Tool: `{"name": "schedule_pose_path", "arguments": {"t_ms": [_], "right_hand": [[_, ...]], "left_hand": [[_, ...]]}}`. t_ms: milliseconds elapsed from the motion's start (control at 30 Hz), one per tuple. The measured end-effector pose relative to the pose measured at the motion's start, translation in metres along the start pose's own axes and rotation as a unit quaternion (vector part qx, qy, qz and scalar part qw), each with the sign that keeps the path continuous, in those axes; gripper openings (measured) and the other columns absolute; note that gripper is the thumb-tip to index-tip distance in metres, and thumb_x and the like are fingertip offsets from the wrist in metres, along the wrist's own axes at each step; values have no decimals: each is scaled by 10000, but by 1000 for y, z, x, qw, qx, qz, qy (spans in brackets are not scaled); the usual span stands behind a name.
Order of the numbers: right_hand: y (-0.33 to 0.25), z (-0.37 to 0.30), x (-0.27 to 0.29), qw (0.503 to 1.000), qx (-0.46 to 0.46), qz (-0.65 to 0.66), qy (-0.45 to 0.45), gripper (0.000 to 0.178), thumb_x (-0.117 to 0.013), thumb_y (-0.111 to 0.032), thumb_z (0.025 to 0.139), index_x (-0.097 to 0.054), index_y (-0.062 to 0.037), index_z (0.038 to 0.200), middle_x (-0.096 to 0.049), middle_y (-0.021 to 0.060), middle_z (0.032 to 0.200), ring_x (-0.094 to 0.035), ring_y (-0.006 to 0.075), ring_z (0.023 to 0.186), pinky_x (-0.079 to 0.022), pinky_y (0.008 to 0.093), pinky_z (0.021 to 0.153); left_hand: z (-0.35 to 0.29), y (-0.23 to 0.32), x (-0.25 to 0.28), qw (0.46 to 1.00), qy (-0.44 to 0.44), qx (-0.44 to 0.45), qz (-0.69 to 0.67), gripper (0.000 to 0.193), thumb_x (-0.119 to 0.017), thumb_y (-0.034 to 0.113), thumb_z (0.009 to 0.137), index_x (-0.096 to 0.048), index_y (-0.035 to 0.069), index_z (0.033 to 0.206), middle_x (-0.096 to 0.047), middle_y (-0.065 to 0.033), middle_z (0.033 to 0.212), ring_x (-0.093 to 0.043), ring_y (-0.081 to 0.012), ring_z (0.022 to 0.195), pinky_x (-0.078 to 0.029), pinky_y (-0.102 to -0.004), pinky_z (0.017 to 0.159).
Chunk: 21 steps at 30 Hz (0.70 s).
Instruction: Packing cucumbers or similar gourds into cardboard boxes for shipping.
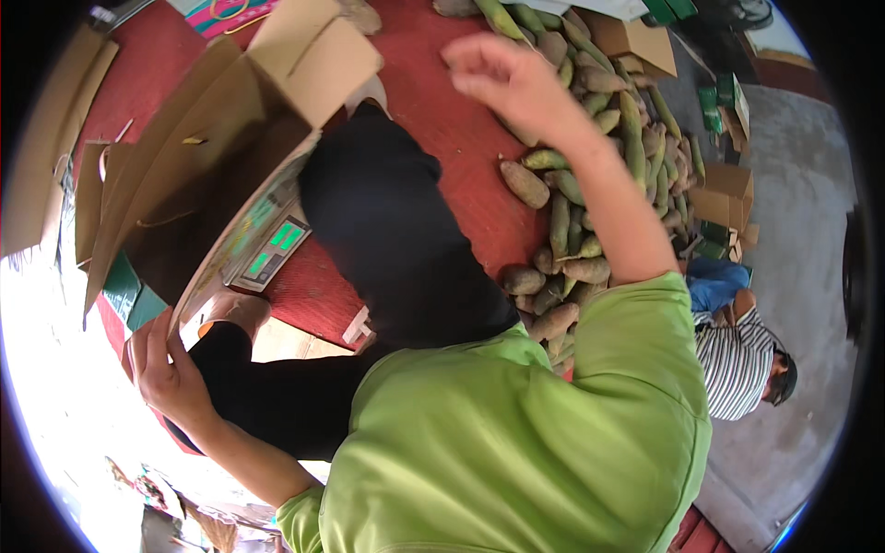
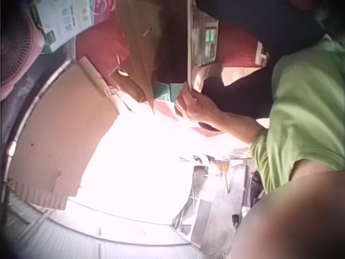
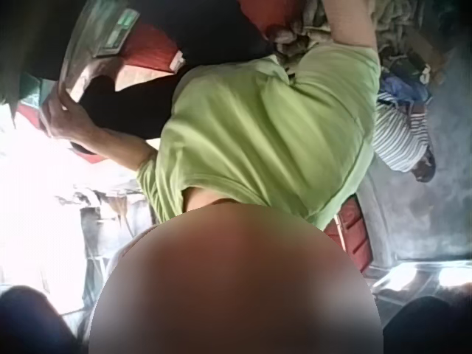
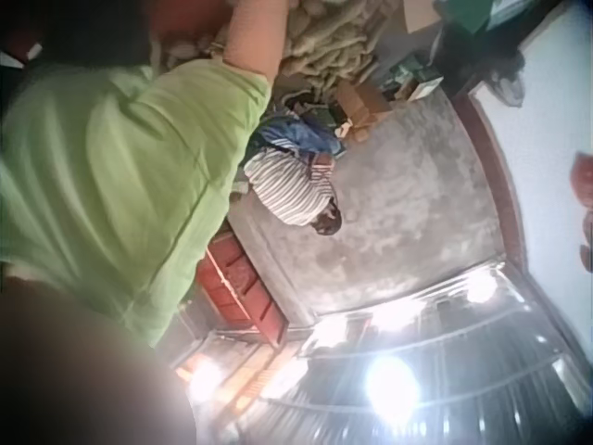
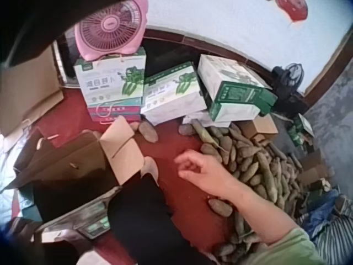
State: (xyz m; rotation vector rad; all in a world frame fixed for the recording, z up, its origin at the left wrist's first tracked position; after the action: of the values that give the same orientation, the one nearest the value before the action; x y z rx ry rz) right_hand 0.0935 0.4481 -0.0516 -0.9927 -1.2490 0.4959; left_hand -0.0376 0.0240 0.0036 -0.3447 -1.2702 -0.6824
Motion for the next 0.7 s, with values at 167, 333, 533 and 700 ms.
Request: {"name": "schedule_pose_path", "arguments": {"t_ms": [167, 333, 533, 700], "right_hand": [[207, -167, -40, 958, -171, -217, -81, 272, -628, -109, 823, -629, -64, 1092, -681, 131, 953, -663, 271, 894, -528, 371, 791], [251, -290, -89, 861, -440, -188, -174, 257, -617, -122, 777, -631, -125, 1034, -651, 118, 1019, -613, 310, 1027, -498, 422, 884], [245, -358, -131, 764, -400, -386, -327, 391, -652, -138, 766, -589, -161, 1152, -563, 56, 1223, -509, 264, 1184, -467, 443, 892], [238, -362, -119, 741, -398, -434, -324, 355, -658, -140, 764, -614, -177, 1115, -570, 31, 1165, -498, 219, 1150, -420, 414, 880]], "left_hand": [[-1, -8, -9, 999, 4, -44, 10, 130, -685, 68, 817, -718, 82, 942, -671, -24, 842, -630, -197, 811, -464, -350, 842], [-7, -17, -10, 998, 18, -53, 17, 110, -690, 62, 831, -719, 76, 936, -680, -21, 858, -629, -184, 798, -467, -335, 810], [-10, -22, -10, 999, 15, -43, 21, 99, -688, 70, 839, -712, 53, 933, -675, -38, 853, -627, -194, 797, -472, -342, 790], [-13, -30, -12, 999, 3, -29, 17, 95, -680, 64, 850, -692, 24, 936, -666, -66, 868, -622, -214, 798, -476, -355, 735]]}}
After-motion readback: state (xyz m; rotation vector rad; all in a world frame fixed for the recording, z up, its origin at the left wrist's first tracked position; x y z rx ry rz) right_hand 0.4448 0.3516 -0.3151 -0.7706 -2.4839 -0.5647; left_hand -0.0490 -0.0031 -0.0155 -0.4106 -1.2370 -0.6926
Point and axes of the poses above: each hand's wrist, its own z-axis towards the middle knuckle, its own x-axis out of the back of the hand, y = z × x, the point moved 4 cm from there along z, towards the middle knuckle
